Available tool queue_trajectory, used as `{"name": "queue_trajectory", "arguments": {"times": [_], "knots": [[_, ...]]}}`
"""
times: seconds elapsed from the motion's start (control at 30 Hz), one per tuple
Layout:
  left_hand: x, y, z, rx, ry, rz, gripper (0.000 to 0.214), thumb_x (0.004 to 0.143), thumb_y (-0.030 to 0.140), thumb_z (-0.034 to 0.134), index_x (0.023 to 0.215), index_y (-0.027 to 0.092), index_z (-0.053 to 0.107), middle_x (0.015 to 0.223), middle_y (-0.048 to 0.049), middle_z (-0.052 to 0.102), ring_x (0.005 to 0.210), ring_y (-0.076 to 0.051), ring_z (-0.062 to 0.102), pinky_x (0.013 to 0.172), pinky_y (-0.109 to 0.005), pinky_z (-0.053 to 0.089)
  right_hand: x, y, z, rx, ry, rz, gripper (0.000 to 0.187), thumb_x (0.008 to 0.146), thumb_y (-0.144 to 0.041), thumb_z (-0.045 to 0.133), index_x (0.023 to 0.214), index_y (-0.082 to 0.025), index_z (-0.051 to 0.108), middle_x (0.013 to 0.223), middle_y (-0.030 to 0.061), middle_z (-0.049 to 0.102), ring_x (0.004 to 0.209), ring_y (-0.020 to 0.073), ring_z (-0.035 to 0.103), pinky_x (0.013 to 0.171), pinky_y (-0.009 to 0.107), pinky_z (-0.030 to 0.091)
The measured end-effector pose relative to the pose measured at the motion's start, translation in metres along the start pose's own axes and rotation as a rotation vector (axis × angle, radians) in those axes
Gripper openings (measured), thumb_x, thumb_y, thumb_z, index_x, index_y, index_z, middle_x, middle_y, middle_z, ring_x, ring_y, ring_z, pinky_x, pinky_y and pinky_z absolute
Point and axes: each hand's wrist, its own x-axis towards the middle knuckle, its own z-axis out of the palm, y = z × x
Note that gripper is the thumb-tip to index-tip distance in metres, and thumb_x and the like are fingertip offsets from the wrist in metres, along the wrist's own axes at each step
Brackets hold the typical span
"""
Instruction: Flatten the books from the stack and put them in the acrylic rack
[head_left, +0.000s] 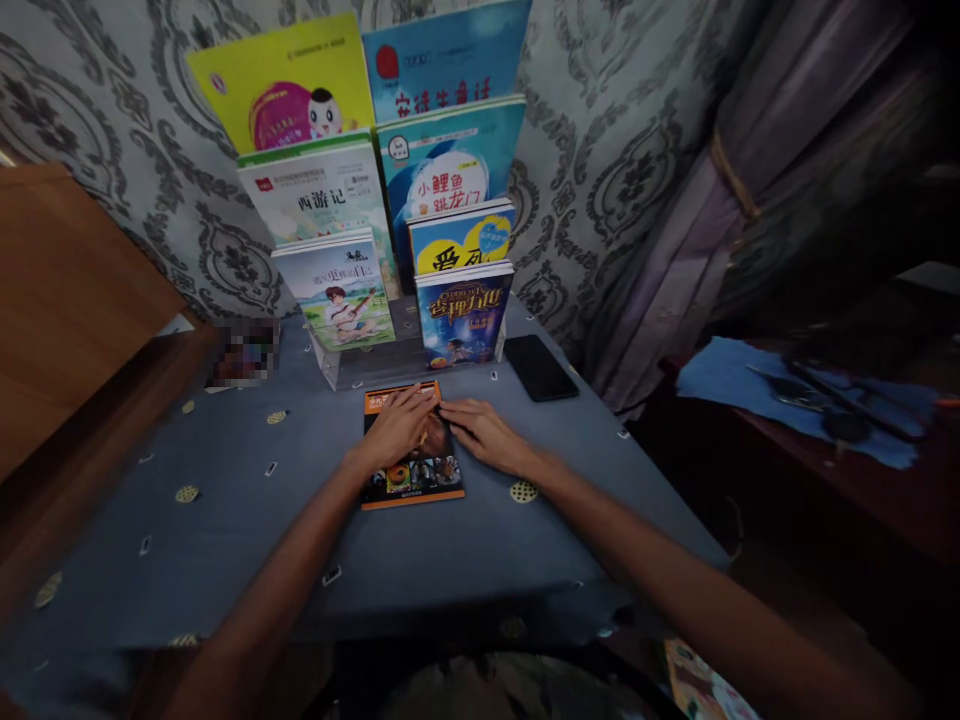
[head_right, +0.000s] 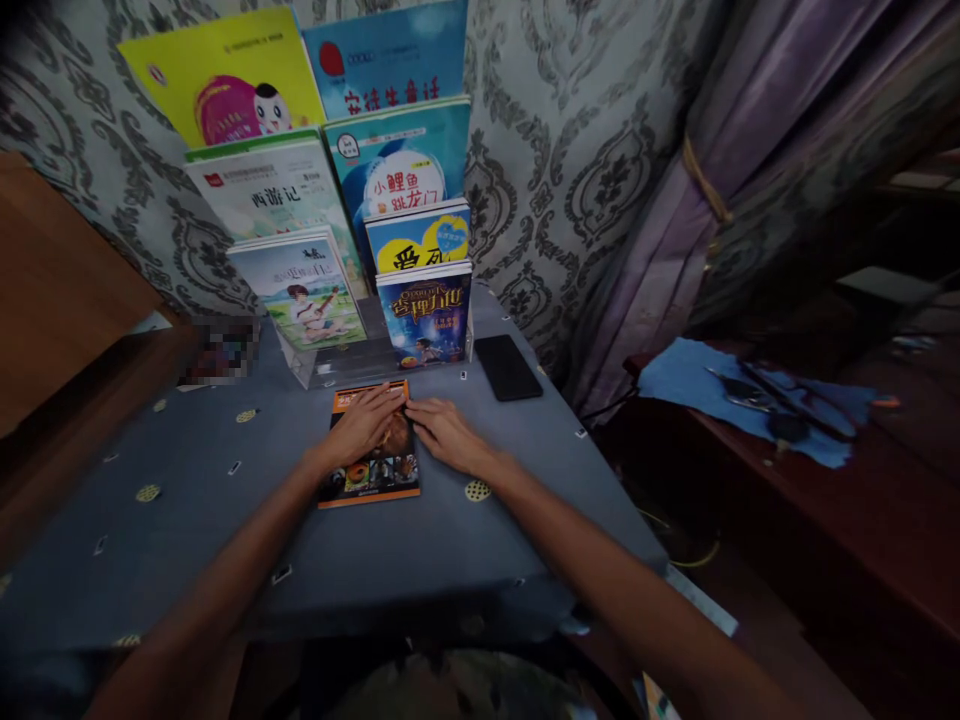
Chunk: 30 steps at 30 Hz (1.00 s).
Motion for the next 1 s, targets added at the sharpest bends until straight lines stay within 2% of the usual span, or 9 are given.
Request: {"name": "queue_trajectory", "arguments": {"times": [0.27, 0.5, 0.67, 1.0], "knots": [[-0.001, 0.000, 0.005, 0.017, 0.072, 0.005, 0.046, 0.102, 0.023, 0.037, 0.144, 0.019, 0.052, 0.151, -0.0078, 0.054, 0.148, -0.026, 0.037, 0.119, -0.049, 0.033, 0.002, -0.005, -0.004, -0.071, -0.048, -0.016, 0.040, 0.096, -0.016, 0.049, 0.132, -0.017, 0.064, 0.133, 0.0161, 0.067, 0.126, 0.0274, 0.062, 0.106, 0.052, 0.049], [-0.007, 0.003, 0.000, -0.018, 0.147, 0.050, 0.038, 0.102, 0.028, 0.042, 0.132, 0.019, 0.064, 0.139, -0.0070, 0.064, 0.145, -0.025, 0.042, 0.118, -0.051, 0.032, -0.008, -0.017, 0.002, -0.077, 0.013, -0.011, 0.039, 0.095, -0.013, 0.048, 0.130, -0.016, 0.065, 0.130, 0.0159, 0.069, 0.124, 0.0262, 0.063, 0.103, 0.050, 0.050], [-0.013, 0.005, -0.005, -0.028, 0.119, 0.105, 0.038, 0.103, 0.033, 0.042, 0.131, 0.021, 0.065, 0.141, -0.0069, 0.063, 0.143, -0.025, 0.044, 0.118, -0.052, 0.031, -0.018, -0.026, 0.000, -0.068, -0.038, -0.055, 0.040, 0.094, -0.010, 0.049, 0.132, -0.012, 0.062, 0.131, 0.0184, 0.068, 0.125, 0.0268, 0.062, 0.104, 0.049, 0.049], [-0.015, 0.010, -0.006, -0.018, 0.060, 0.076, 0.041, 0.104, 0.033, 0.039, 0.137, 0.021, 0.060, 0.147, -0.0076, 0.057, 0.145, -0.026, 0.041, 0.118, -0.053, 0.031, -0.017, -0.028, -0.004, -0.065, -0.068, -0.031, 0.046, 0.091, -0.007, 0.047, 0.134, -0.015, 0.062, 0.134, 0.0164, 0.066, 0.128, 0.0261, 0.060, 0.105, 0.051, 0.048]]}}
